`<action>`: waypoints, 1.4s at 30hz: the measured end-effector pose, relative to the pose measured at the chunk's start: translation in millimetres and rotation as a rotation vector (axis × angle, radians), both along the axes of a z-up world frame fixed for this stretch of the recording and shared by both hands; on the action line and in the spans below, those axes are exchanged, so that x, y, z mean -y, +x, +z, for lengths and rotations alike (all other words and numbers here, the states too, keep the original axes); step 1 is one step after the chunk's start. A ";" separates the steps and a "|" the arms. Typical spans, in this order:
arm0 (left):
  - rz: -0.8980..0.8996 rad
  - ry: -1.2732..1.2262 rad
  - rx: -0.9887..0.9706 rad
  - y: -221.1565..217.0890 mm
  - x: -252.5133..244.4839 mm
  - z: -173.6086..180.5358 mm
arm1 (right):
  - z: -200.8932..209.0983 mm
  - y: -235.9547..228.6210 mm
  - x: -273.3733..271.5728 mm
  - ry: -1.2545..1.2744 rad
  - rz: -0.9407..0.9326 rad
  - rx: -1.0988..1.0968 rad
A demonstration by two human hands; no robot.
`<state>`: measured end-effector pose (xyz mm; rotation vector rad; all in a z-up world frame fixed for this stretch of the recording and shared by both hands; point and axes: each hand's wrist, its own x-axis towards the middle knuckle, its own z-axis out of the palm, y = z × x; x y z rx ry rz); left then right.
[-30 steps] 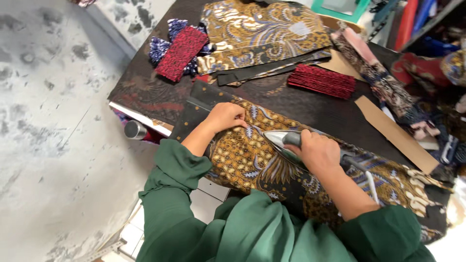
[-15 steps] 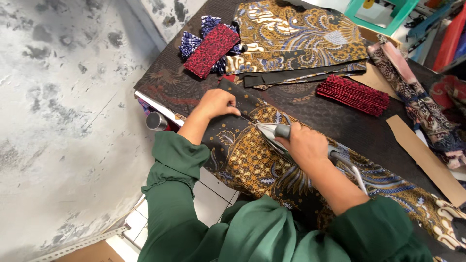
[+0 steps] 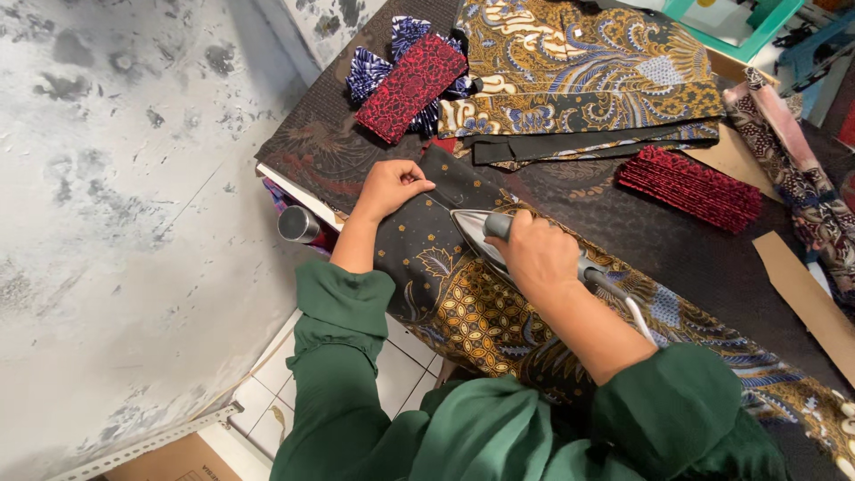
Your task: The person irons a patterned fabric on a table using a steam iron, repeatedly smoothing and folding the material. After ironing, the person folds the fabric and places it on a stack, then picks up a blue folded cloth.
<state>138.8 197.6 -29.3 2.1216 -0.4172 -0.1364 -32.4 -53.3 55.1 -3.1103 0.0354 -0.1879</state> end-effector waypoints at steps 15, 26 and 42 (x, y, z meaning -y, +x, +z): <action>0.174 -0.565 0.182 6.9 -2.8 -36.9 | 10.2 82.5 -62.3 0.127 0.094 -0.217; 0.211 -0.565 0.173 5.2 1.5 -30.5 | 11.4 84.2 -65.0 0.117 0.132 -0.194; 0.239 -0.499 0.145 7.5 -0.5 -38.8 | 11.5 53.5 -34.6 0.125 0.081 -0.188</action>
